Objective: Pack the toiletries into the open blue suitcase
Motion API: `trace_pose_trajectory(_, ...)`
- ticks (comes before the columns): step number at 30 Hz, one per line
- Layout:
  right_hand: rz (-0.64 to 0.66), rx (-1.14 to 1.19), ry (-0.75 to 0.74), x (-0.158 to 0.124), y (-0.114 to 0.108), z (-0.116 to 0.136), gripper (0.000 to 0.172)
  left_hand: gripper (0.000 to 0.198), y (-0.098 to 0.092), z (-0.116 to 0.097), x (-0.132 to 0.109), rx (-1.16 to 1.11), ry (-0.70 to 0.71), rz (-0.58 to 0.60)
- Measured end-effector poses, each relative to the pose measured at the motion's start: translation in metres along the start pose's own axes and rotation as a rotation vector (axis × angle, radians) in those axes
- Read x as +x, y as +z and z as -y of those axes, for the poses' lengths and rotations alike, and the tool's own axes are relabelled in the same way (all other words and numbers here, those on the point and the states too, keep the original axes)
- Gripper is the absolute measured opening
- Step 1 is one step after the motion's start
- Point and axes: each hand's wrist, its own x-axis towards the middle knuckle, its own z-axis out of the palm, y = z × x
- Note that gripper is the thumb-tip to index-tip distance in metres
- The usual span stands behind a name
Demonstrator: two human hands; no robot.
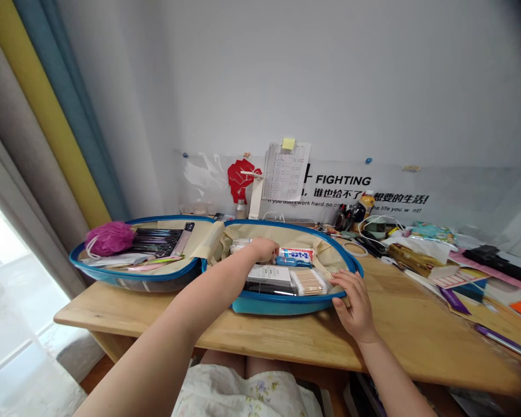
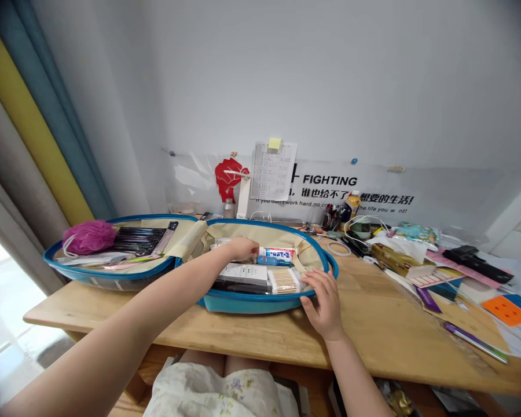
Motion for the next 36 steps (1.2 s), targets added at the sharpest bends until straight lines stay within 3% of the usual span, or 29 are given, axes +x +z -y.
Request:
trace_pose_trajectory(7, -0.013, 0.012, 0.018, -0.001, 0.001, 0.000, 0.031, 0.029, -0.004, -0.006, -0.002, 0.118, 0.030, -0.030)
trace_pose_trajectory(17, 0.001, 0.000, 0.015, 0.002, -0.001, 0.002, 0.034, 0.030, -0.006, -0.009, -0.005, 0.217, 0.025, 0.091)
trace_pose_trajectory(29, -0.010, -0.016, -0.017, 0.002, 0.000, 0.002, 0.031, 0.033, 0.002, -0.006, 0.000, 0.184, -0.023, 0.127)
trace_pose_trajectory(33, -0.002, -0.012, -0.001, 0.001, 0.000, 0.000, 0.032, 0.033, 0.003, -0.006, 0.000, 0.142, -0.028, 0.106)
trace_pose_trajectory(36, -0.006, -0.007, -0.016, 0.001, 0.000, -0.001, 0.031, 0.033, -0.003, -0.007, -0.003, 0.084, -0.035, 0.003)
